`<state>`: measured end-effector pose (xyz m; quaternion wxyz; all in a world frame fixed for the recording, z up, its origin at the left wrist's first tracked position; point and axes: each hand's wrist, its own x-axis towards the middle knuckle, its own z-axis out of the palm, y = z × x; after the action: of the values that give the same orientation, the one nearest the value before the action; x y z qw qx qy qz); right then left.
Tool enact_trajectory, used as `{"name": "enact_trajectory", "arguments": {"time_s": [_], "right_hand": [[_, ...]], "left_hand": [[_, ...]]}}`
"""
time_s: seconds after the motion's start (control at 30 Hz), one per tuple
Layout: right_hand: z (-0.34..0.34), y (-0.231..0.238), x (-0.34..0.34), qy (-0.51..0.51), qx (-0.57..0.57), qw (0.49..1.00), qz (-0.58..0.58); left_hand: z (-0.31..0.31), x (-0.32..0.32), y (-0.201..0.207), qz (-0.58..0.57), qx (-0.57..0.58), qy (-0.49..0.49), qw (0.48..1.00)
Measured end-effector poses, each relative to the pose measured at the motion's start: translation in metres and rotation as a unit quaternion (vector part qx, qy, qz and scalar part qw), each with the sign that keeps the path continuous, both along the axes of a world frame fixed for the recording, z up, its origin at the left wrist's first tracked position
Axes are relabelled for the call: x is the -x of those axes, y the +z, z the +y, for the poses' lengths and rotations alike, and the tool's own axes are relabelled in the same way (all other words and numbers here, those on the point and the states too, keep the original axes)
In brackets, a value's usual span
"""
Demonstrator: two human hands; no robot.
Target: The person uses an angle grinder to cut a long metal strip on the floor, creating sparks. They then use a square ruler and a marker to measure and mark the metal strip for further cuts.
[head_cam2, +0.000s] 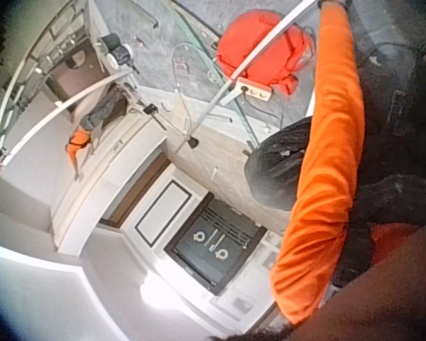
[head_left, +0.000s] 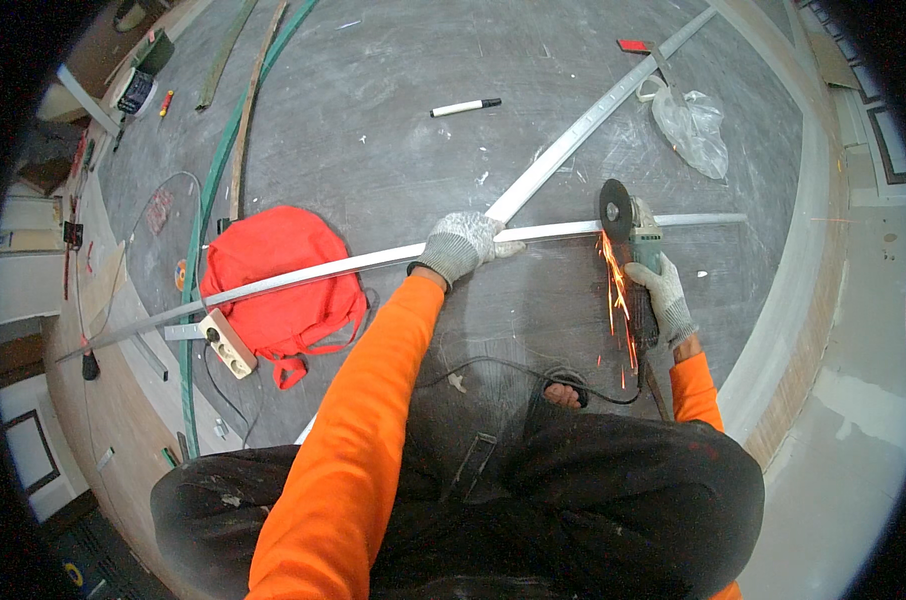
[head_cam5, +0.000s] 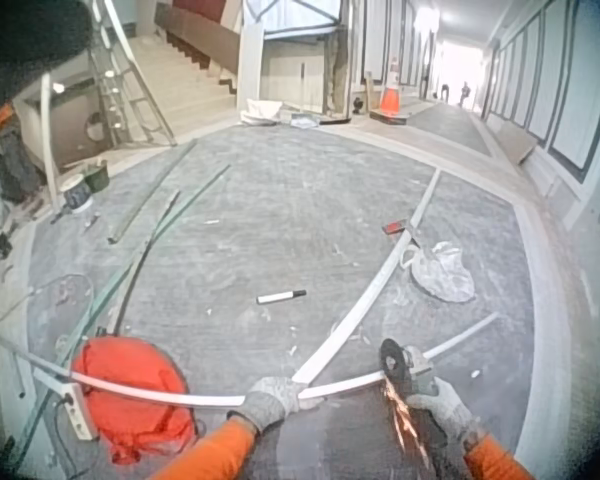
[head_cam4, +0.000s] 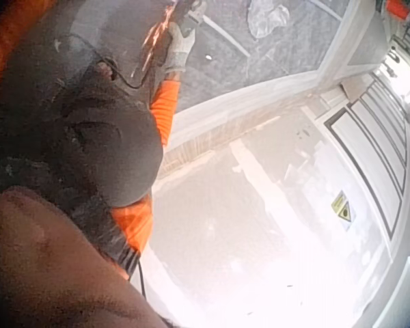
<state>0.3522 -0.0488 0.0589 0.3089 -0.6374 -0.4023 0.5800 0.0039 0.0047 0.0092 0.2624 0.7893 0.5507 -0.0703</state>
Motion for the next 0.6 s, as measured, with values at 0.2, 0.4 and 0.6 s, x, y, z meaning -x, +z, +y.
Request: {"name": "enact_trajectory", "arguments": {"time_s": [0.2,0.4,0.6], "right_hand": [[-0.007,0.010,-0.005,-0.003,-0.016,1.000,0.013],[-0.014,0.021,-0.002,-0.019,-0.025,0.999,0.010],[-0.021,0.005,-0.011,-0.013,-0.033,0.999,-0.019]], "left_hand": [[-0.012,-0.004,0.007,0.010,-0.007,-0.009,1.000],[-0.032,-0.002,-0.020,-0.019,-0.130,0.013,0.991],[-0.040,-0.009,-0.028,0.010,-0.232,0.020,0.972]]}}
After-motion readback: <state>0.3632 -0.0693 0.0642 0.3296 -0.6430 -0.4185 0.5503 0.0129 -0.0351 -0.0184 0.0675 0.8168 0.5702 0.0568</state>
